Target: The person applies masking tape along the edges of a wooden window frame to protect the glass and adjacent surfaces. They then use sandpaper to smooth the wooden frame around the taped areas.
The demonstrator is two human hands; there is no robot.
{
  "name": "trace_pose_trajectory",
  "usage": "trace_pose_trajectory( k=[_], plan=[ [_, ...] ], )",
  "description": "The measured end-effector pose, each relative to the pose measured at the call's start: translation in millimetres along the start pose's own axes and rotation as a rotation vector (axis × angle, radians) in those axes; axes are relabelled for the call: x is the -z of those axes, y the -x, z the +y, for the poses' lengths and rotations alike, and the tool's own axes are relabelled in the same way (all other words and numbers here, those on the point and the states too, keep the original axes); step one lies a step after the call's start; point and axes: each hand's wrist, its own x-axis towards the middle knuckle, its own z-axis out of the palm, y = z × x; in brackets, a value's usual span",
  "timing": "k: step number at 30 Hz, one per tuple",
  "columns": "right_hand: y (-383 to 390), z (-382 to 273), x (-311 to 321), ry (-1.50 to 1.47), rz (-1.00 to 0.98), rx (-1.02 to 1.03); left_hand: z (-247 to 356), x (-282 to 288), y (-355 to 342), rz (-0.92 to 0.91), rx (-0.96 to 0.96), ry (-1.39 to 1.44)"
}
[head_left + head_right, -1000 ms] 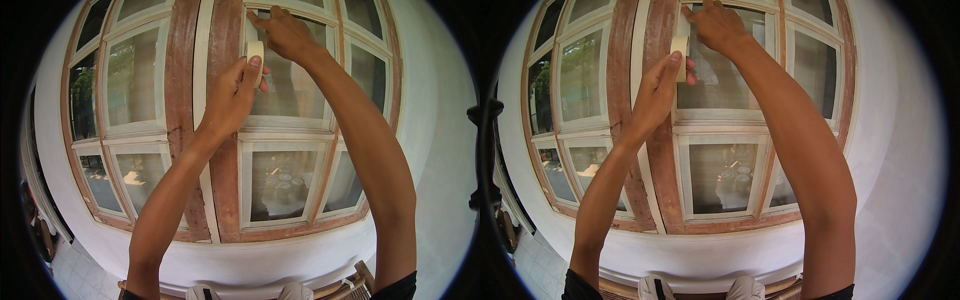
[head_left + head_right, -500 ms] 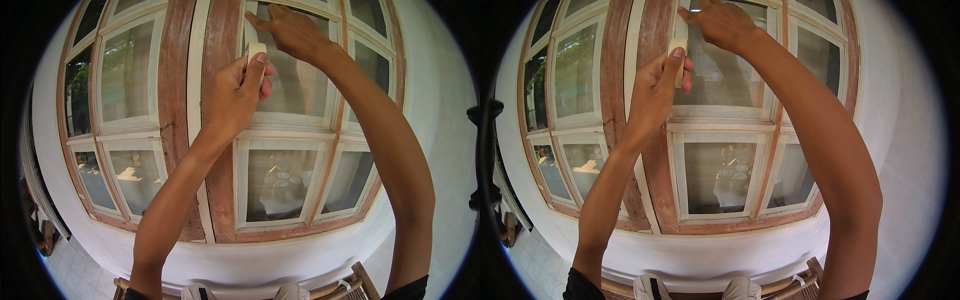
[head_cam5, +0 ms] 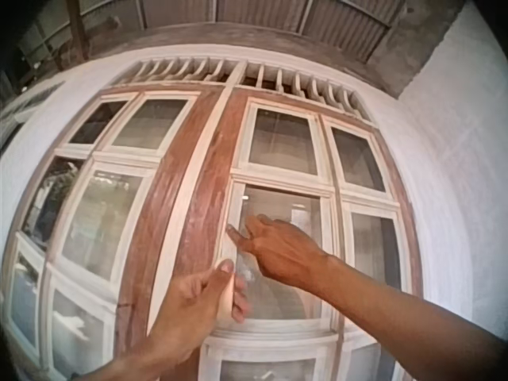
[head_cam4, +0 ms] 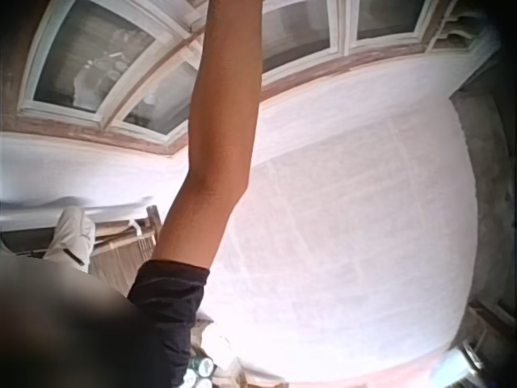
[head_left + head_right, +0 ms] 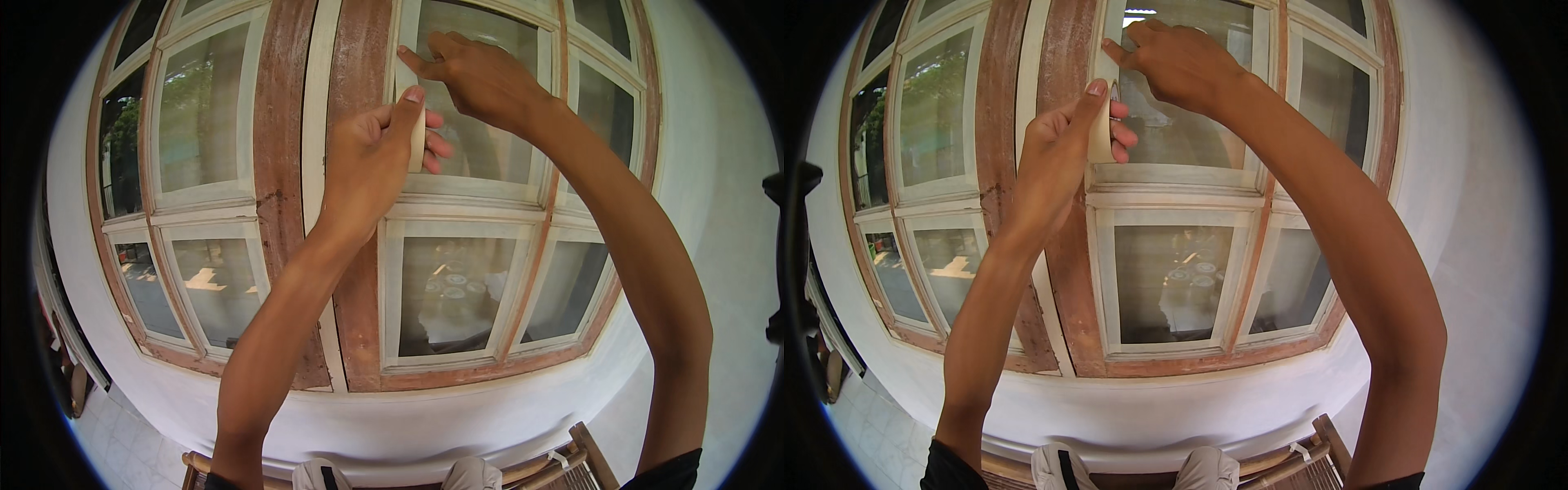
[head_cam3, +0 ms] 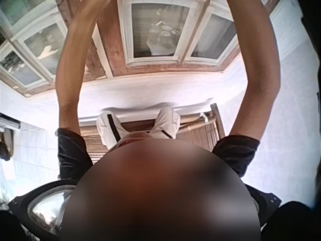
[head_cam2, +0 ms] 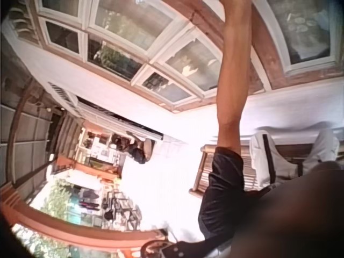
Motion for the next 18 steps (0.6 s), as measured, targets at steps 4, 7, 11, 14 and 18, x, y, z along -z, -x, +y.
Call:
trace_pose_trajectory(
  k=[4, 7, 11, 14, 18],
  plan=[
    [8.4, -12.6, -0.6, -0.065, 0.048, -0.005, -7.6, -1.4, 3.8, -0.046, -0.004, 0.028],
    [10.8, -10.5, 1.8, -0.053, -0.010, 0.010, -14.9, -2.3, 8.8, -0.041, -0.082, -0.123],
    [5.5, 11.3, 10.2, -0.026, -0.011, 0.090, -18.8, -2.9, 14.5, -0.087, -0.140, -0.068],
    [-6.8, 17.8, 9.4, -0.049, 0.045, -0.205, -19.6, -2.2, 13.8, -0.078, -0.109, -0.050],
    [-28.7, 15.3, 5.8, 0.123, 0.016, -0.189, -21.5, -1.2, 12.0, -0.014, -0.204, -0.219]
  ],
)
